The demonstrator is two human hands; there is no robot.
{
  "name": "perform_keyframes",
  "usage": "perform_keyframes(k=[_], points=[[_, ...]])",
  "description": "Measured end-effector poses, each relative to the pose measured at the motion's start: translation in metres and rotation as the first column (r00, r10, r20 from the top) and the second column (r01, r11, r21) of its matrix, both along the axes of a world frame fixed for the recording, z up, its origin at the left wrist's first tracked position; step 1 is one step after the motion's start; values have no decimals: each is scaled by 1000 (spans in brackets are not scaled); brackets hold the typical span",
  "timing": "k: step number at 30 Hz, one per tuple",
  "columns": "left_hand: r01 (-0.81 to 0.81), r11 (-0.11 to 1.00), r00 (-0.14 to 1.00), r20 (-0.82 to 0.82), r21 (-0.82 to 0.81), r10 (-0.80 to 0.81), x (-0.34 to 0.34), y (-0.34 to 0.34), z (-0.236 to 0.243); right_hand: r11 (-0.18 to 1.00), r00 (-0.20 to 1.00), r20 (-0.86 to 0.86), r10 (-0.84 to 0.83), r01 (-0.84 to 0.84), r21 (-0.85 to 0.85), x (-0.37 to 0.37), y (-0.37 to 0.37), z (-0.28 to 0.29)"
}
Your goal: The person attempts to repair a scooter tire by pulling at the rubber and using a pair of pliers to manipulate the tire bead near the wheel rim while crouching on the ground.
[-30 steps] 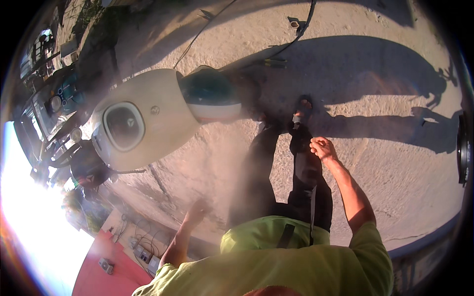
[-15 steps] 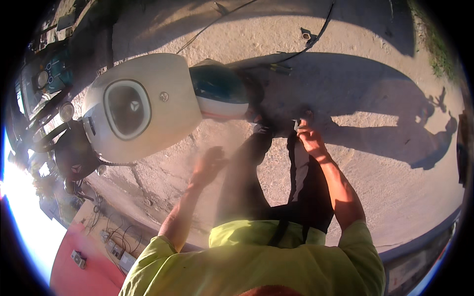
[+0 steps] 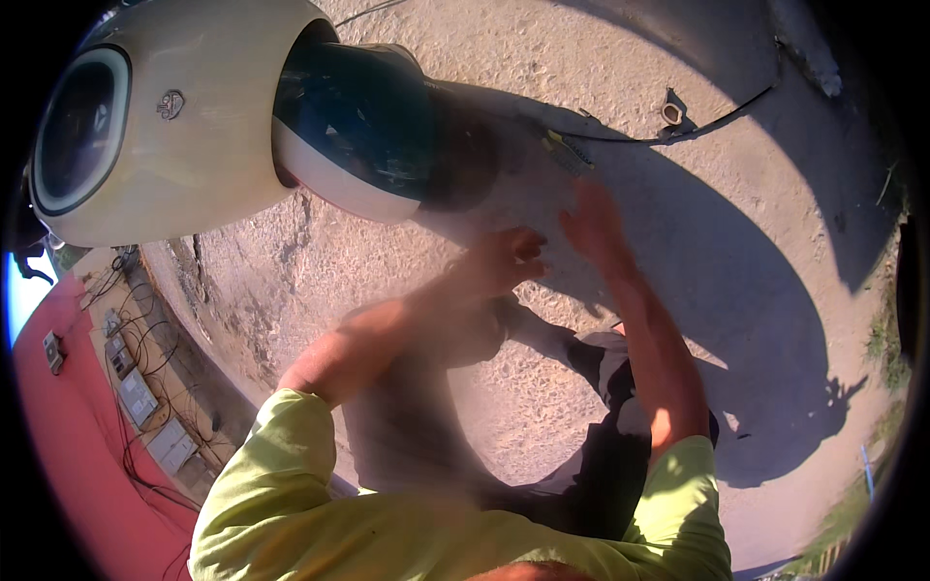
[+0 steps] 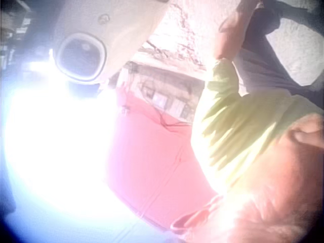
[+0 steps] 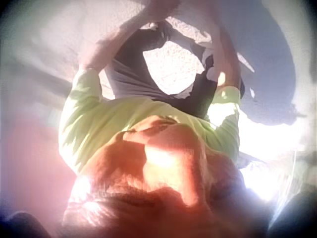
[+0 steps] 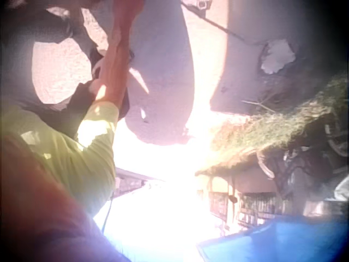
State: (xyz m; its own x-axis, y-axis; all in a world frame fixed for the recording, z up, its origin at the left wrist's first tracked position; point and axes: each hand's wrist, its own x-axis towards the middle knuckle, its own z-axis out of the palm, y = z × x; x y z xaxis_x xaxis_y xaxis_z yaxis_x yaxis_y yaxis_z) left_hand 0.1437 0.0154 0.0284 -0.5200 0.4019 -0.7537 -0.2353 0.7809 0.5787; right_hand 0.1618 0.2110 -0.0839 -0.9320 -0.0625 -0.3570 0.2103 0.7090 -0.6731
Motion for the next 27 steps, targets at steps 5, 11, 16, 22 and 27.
perform_keyframes(k=[5,11,16,22,27], points=[[-185,935,975,-62,304,213,18,75,-197,947,912,-382,150,-22,320,-10,40,-141],[-594,743,732,-176,309,659,-6,56,-290,936,952,-174,252,-194,292,-76,24,-158],[-634,683,626,-278,362,729,-18,52,-264,923,987,26,160,-159,351,-85,14,-170],[-787,394,441,-14,475,898,-17,28,-295,958,975,-38,217,-206,198,-70,-27,-101],[-825,-44,258,445,563,857,-17,39,-279,943,946,-141,291,-309,-125,-62,-34,-76]])
